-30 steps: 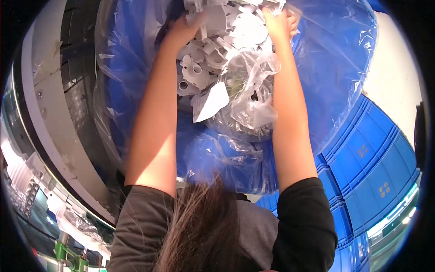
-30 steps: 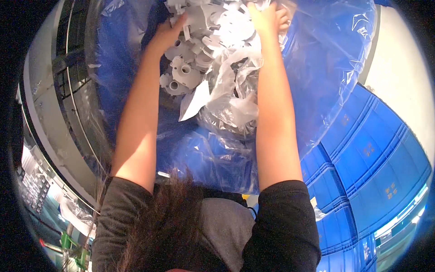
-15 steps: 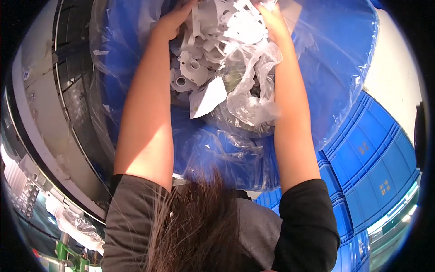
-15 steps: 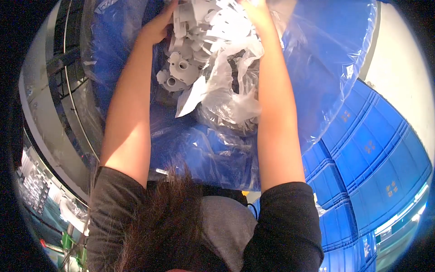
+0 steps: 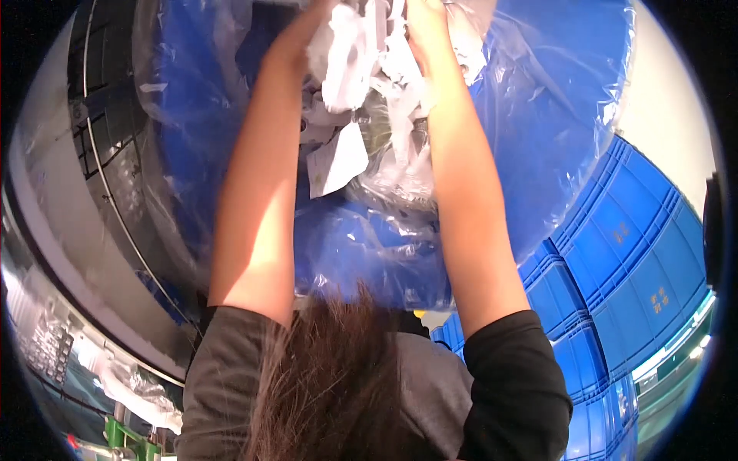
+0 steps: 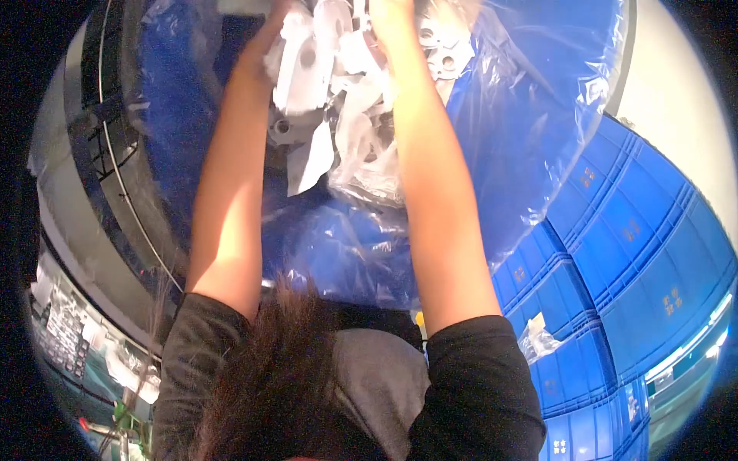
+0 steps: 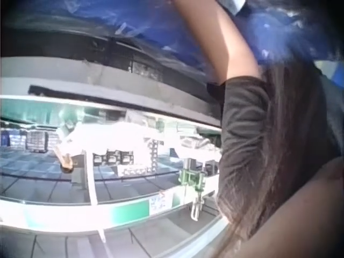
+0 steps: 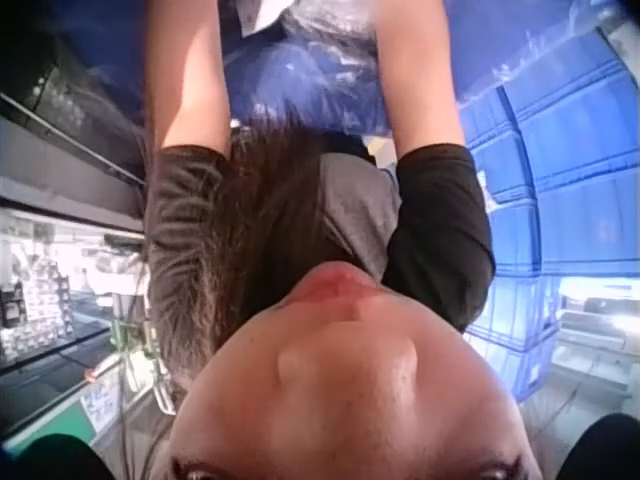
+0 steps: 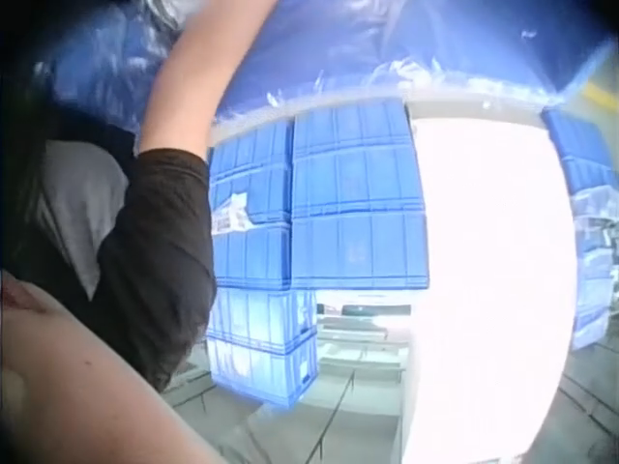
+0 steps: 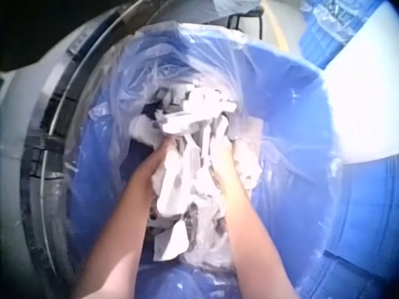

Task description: Assembling plastic electronic component housings using internal parts and a manual arbor press.

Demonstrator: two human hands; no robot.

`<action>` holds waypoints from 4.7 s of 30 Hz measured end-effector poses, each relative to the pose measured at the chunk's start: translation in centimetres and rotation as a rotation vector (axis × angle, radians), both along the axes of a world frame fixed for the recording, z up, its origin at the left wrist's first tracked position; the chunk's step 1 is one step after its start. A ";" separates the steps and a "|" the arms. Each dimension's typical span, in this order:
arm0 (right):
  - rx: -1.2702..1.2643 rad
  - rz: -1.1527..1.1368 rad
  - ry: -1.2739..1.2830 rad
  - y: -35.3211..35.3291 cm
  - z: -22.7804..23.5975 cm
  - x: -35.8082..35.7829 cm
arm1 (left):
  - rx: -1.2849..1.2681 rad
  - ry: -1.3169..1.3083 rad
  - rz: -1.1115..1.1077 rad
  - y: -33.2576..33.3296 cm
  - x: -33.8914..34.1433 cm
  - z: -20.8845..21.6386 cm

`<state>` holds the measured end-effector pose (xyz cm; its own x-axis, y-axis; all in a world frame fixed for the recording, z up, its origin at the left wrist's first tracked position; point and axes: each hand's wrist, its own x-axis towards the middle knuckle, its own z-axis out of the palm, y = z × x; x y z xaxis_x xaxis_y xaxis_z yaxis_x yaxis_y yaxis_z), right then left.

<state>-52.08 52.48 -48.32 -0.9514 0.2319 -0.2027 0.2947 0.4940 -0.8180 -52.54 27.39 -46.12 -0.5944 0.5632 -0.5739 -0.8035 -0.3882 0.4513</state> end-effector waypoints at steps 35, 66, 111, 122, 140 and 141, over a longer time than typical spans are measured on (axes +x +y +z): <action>-0.484 0.195 0.787 -34.9 47.6 11.1 | -1.470 0.986 0.835 -18.7 18.5 51.1; -0.071 -0.474 -0.112 10.4 3.1 6.3 | -1.339 0.478 -0.079 -0.4 14.0 6.6; -0.837 -0.292 0.186 -5.6 5.6 -1.5 | -0.417 0.090 0.396 8.0 3.4 11.5; -0.683 -0.066 0.553 -4.9 32.4 5.1 | -0.236 0.563 0.650 11.5 8.4 29.9; -1.093 0.522 0.549 -33.1 54.3 10.7 | -1.528 1.103 0.925 -17.0 17.7 54.1; -0.957 0.467 0.612 -34.0 51.6 8.8 | -1.565 1.048 0.867 -16.9 18.5 54.0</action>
